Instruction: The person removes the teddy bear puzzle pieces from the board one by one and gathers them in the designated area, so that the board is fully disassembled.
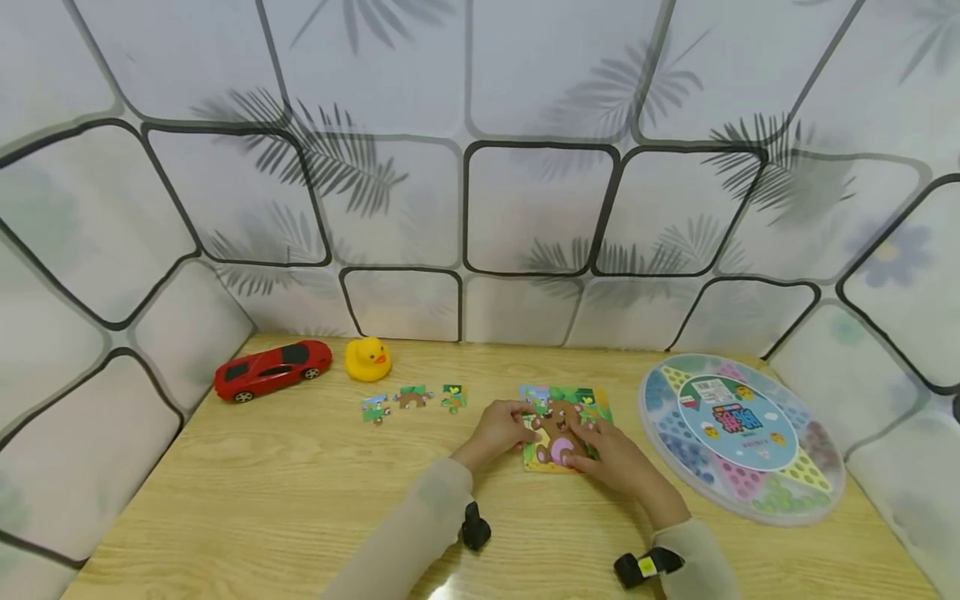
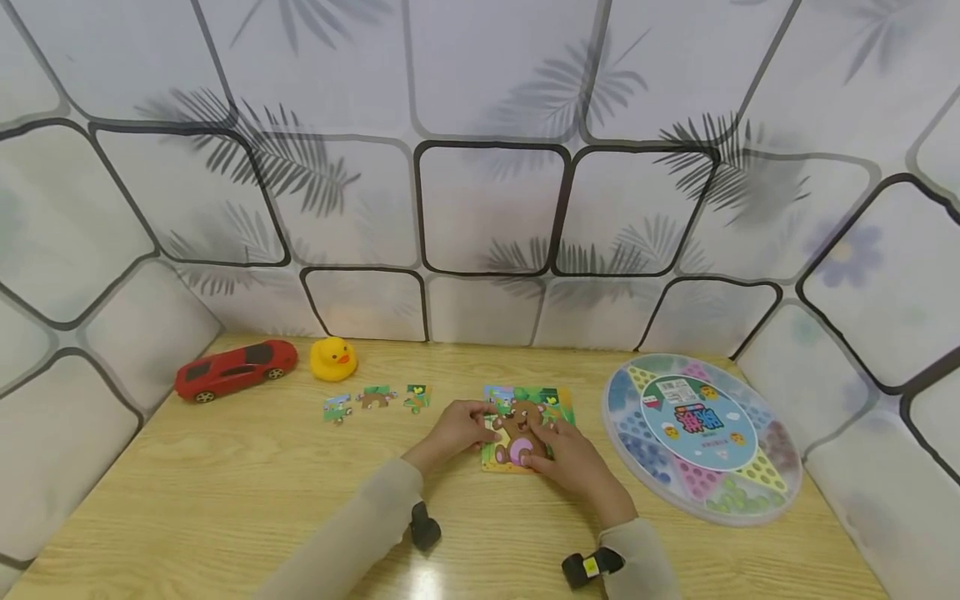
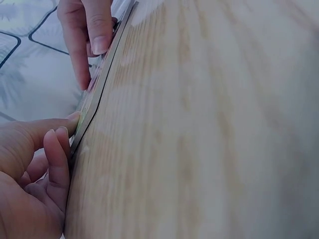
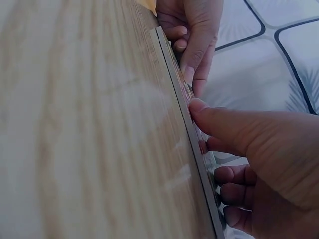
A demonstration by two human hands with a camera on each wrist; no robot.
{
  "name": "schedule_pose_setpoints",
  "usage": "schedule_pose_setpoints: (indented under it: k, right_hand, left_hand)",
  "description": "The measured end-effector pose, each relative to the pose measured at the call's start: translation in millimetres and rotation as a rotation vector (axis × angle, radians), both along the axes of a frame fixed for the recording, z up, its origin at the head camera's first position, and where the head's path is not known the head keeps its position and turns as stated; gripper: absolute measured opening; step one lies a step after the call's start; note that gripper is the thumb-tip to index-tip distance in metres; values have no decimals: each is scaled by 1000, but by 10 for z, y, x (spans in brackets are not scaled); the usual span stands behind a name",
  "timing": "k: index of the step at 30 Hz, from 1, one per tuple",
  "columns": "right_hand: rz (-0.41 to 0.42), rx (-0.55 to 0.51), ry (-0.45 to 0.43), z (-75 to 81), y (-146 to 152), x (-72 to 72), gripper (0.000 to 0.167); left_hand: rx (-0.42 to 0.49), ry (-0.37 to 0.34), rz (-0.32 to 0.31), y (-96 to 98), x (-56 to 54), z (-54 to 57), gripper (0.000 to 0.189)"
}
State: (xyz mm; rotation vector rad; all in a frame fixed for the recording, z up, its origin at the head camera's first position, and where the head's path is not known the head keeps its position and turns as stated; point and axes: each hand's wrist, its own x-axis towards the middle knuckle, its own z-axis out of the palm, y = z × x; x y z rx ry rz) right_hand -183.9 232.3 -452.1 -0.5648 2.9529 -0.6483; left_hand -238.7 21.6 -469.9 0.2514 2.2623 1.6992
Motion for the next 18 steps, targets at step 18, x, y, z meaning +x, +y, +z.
schedule_pose_setpoints:
  k: [18]
  right_hand:
    - [-3, -9, 2, -68, 27, -21, 67]
  left_hand:
    - [31, 23, -2, -13, 0, -24, 41]
